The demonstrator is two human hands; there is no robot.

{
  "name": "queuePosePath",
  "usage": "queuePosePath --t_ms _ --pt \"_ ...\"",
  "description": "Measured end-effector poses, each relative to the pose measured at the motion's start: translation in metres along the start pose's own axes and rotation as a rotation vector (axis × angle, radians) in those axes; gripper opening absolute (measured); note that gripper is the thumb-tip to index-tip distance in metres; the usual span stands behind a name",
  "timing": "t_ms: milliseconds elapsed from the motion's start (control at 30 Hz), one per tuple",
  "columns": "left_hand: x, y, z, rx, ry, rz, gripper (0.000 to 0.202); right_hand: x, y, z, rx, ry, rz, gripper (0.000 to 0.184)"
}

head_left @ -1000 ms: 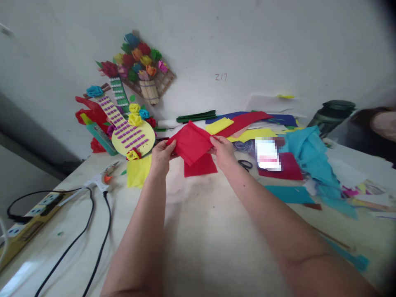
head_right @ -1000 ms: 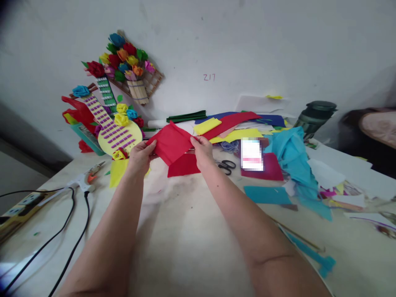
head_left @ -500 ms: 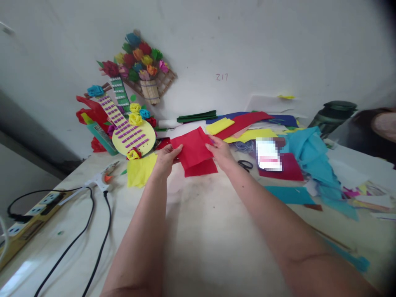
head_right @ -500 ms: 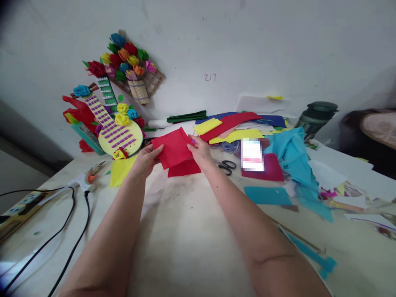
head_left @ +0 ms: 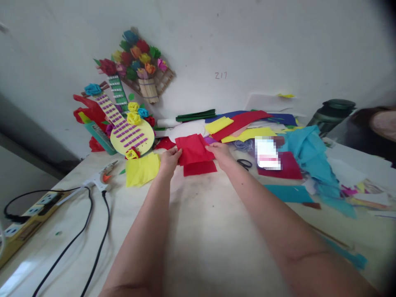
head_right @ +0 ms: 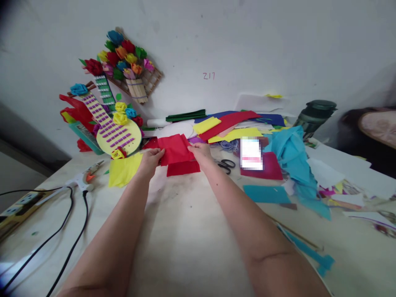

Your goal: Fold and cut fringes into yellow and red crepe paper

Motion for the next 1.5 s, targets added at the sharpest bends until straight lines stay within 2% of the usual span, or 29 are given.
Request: queuePosePath --t_ms 67,200,300,467,567,767,967,1200,1500 --pt "0.002 0.005 0.007 0.001 0.069 -0.006 0.025 0.001 -0.001 -0.009 -0.085 -0.041 0.015 0.011" --pt "0.019 0.013 0.019 0.016 0.234 -0.138 0.027 0.007 -0.002 -0.019 -0.170 -0.230 0.058 0.014" --pt "0.026 0.015 0.025 0.043 0.340 -0.200 0.028 0.007 -0.003 -0.028 -0.232 -0.350 0.139 0.014" --pt "0.023 0.015 0.030 0.060 0.379 -0.156 0.026 0.007 0.001 -0.029 -0.173 -0.459 0.228 0.018" --pt "0.018 0.012 0.029 0.062 0.388 -0.122 0.024 0.011 0.005 -0.027 -0.136 -0.616 0.277 0.019" --pt "0.016 0.010 0.031 0.090 0.416 -0.113 0.023 0.012 0.004 -0.032 -0.188 -0.799 0.392 0.018" --pt "0.018 0.019 0.034 0.064 0.556 -0.143 0.022 0.009 0.002 -0.035 -0.201 -0.951 0.493 0.013" --pt "0.016 0.018 0.034 0.080 0.620 -0.138 0.020 0.011 0.002 -0.029 -0.177 -1.000 0.496 0.017" --pt "0.018 0.020 0.033 0.066 0.794 -0.242 0.021 0.016 0.005 -0.037 -0.194 -1.038 0.484 0.018"
Point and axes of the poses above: each hand's wrist, its own y-axis towards the middle knuckle, its own x-axis out of the back of the hand, z = x × y, the point moved 10 cm from there along y, towards the middle knuckle, and after that the axes turned 15 degrees about x, right-handed, at the moved point
